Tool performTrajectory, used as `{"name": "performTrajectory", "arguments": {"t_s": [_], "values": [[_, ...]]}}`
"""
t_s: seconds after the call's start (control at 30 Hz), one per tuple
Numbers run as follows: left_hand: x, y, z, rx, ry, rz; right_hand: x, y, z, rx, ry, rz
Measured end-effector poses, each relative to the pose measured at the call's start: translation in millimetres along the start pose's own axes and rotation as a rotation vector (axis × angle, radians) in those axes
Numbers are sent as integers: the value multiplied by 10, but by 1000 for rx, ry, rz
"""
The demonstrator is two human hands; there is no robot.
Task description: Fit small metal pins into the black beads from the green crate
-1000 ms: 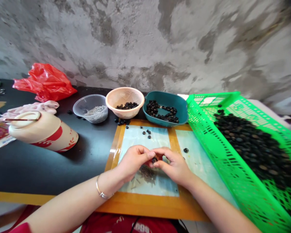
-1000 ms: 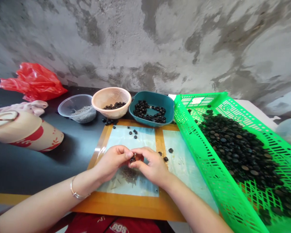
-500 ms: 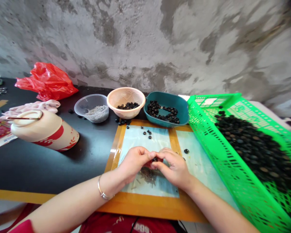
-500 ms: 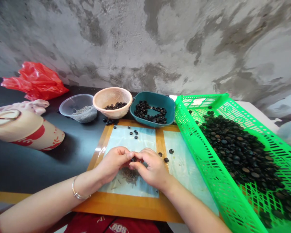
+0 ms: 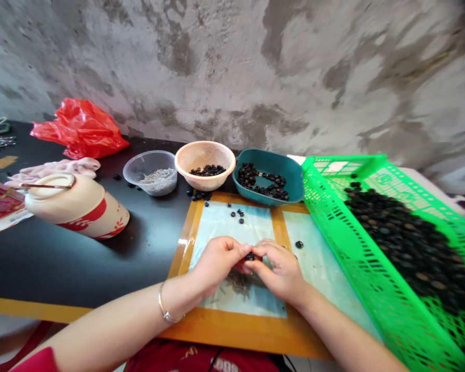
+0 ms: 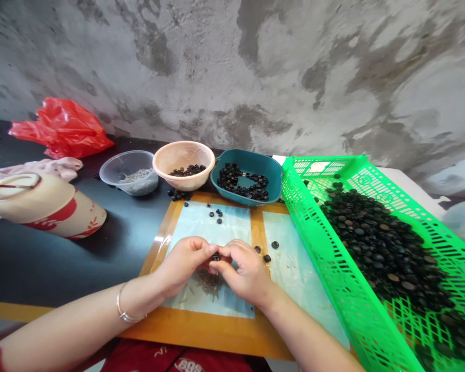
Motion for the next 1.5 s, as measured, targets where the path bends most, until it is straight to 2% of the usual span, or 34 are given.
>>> {"name": "performTrajectory", "arguments": {"t_s": [0.23, 0.43, 0.57, 0.67, 0.8, 0.9, 0.97, 1.27, 1.37, 1.5], "values": [[54, -24, -21, -70, -78, -34, 16, 9, 44, -18, 6, -27], [83, -47, -16, 167, 24, 59, 42, 21, 24, 0, -33, -57], [78, -31, -38, 160, 41, 84, 49, 32, 2, -58, -83, -46], [87, -6, -74, 120, -89, 86, 55, 49, 7, -118, -115, -52], [128, 21, -97, -122, -378, 219, 77, 59, 29, -193, -118, -22], [147, 40, -88, -314, -551, 189, 104, 50, 34, -239, -158, 0], [148, 43, -82, -350, -594, 177, 124, 39, 31, -264, -185, 15], [148, 35, -96, -414, -648, 117, 170, -19, 39, -293, -196, 37], [155, 4, -99, -320, -563, 122, 151, -15, 30, -256, -129, 4], [131, -31, -78, -28, -392, 195, 51, 69, 41, -113, 61, -54]]}}
Point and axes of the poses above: each hand's wrist, its own x-axis away from the middle knuckle, its own y-axis out of the back of the hand, z = x × y, the point moved 1 cm from there along -x, towards the middle knuckle, and after that the axes turned 8 degrees about -z, right-handed, at the moved point
